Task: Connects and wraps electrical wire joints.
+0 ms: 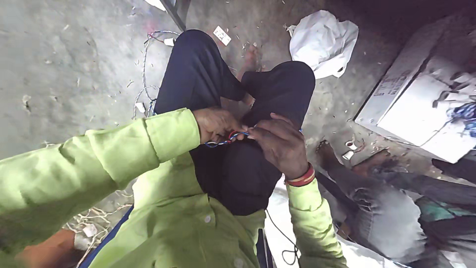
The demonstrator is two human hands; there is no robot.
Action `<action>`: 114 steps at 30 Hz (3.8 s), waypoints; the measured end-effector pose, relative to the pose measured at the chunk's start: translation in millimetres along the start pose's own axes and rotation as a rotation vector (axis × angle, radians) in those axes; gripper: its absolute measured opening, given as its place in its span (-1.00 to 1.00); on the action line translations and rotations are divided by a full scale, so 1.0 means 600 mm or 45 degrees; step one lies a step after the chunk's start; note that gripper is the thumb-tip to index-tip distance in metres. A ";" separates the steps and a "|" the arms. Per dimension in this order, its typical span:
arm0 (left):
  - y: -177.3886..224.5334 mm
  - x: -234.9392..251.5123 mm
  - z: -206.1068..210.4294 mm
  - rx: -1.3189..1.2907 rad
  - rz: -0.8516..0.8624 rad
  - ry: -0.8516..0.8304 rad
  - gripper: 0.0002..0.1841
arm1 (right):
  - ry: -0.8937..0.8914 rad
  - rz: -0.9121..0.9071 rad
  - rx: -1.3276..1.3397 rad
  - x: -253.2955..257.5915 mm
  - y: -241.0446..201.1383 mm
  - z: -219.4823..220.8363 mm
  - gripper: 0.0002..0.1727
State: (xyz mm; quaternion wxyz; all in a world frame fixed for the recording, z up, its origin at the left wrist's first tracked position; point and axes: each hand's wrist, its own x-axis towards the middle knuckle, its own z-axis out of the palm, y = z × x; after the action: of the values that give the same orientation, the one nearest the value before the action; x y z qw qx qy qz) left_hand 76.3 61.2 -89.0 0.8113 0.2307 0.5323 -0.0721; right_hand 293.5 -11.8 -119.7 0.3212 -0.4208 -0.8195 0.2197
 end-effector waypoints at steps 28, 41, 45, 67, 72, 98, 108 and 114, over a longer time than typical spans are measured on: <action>0.019 -0.015 0.016 0.005 0.409 0.133 -0.85 | 0.241 0.439 0.476 0.012 -0.007 0.001 -0.88; 0.029 -0.035 0.026 0.469 0.557 0.247 -0.91 | 0.029 0.457 0.096 0.019 -0.013 0.002 -0.80; 0.020 -0.029 0.023 0.618 0.657 0.287 -0.91 | 0.010 0.498 0.041 0.016 -0.020 0.012 -0.81; -0.060 0.007 0.024 1.487 1.855 0.811 -0.81 | -0.409 0.922 0.285 0.079 -0.031 -0.041 -0.88; -0.060 -0.002 0.030 1.284 1.731 0.903 -0.85 | -0.113 0.890 0.584 0.061 -0.030 -0.031 -0.72; -0.042 -0.013 0.037 1.172 1.815 0.886 -0.89 | -0.482 0.669 0.386 0.055 -0.024 -0.070 -0.84; -0.032 -0.010 -0.003 1.235 1.721 0.765 -0.81 | -0.226 0.857 0.439 0.047 -0.039 -0.029 -0.89; -0.031 -0.015 -0.005 1.211 1.569 0.704 -0.83 | -0.140 0.864 0.319 0.042 -0.045 -0.013 -0.88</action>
State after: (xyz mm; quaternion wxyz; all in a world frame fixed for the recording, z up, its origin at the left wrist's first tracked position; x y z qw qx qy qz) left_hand 63.1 45.2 -87.7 0.3610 0.8094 0.4033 0.2277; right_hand 273.2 -5.2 -88.5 0.2345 -0.6137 -0.6160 0.4347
